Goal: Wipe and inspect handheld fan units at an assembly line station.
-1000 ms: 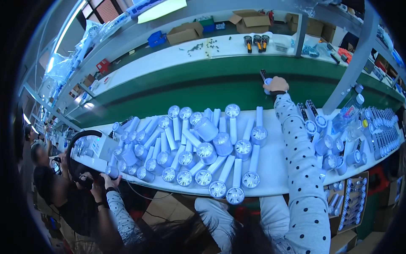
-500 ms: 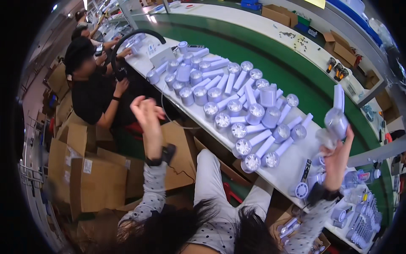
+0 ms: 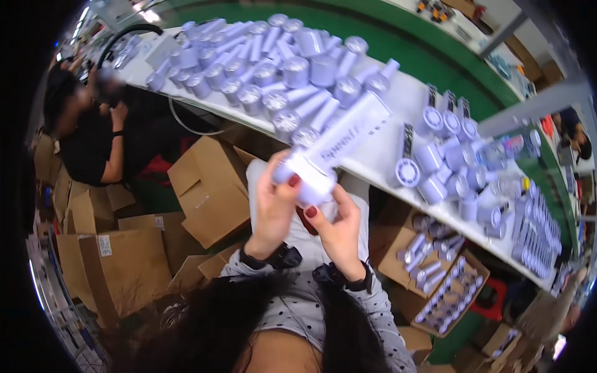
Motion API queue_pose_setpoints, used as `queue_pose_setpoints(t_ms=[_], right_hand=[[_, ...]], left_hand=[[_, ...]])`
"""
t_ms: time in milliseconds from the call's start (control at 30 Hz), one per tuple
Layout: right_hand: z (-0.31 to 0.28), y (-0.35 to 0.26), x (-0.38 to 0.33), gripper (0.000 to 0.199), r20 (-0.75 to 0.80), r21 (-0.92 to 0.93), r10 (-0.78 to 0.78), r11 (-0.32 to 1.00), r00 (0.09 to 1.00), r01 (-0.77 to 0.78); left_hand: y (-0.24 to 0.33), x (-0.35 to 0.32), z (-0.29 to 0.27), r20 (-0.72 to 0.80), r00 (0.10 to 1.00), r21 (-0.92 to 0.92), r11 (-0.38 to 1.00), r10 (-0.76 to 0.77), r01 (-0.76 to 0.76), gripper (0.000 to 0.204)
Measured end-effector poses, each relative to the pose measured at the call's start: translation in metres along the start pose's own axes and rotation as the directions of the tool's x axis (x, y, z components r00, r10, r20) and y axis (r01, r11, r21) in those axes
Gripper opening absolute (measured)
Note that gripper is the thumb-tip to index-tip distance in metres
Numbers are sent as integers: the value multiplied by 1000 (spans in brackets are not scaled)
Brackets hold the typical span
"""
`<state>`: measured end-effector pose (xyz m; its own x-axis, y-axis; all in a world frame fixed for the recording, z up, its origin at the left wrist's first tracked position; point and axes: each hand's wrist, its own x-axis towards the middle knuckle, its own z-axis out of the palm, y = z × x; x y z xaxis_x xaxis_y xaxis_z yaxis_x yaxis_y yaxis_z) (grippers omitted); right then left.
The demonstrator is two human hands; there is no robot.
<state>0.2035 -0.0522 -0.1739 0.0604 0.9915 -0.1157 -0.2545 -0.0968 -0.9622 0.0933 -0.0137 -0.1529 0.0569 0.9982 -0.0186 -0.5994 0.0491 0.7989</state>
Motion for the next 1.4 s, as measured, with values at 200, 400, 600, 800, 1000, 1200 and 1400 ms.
queue_pose_setpoints(t_ms=[200,400,600,800,1000,1200,1400], right_hand=[[-54,20,-21,39,-190,380,347,888,919,-257],[-95,41,-32,35,-145,654,489,700,860,-288],[-91,-29,-19,33,-576,230,-84,938,813,259],[-57,-45,-1,35,-194,-854,-789,429,583,295],[-30,-69,16,37,662,-631,-392,169,639,757],[-40,-75,14,32,688,-635,-415,55,596,771],[-45,-86,36,32,721,-619,-394,2,570,785]], left_hand=[[18,6,-12,4,997,66,995,-77,76,35],[20,11,-11,94,966,119,966,-242,231,38],[13,20,-13,606,672,566,362,425,-740,67],[4,40,-19,839,304,382,-90,451,-920,26],[25,24,-47,902,315,354,-91,295,-931,27],[4,25,-37,900,208,262,-95,383,-960,30],[19,31,-33,906,168,234,-129,387,-964,27]])
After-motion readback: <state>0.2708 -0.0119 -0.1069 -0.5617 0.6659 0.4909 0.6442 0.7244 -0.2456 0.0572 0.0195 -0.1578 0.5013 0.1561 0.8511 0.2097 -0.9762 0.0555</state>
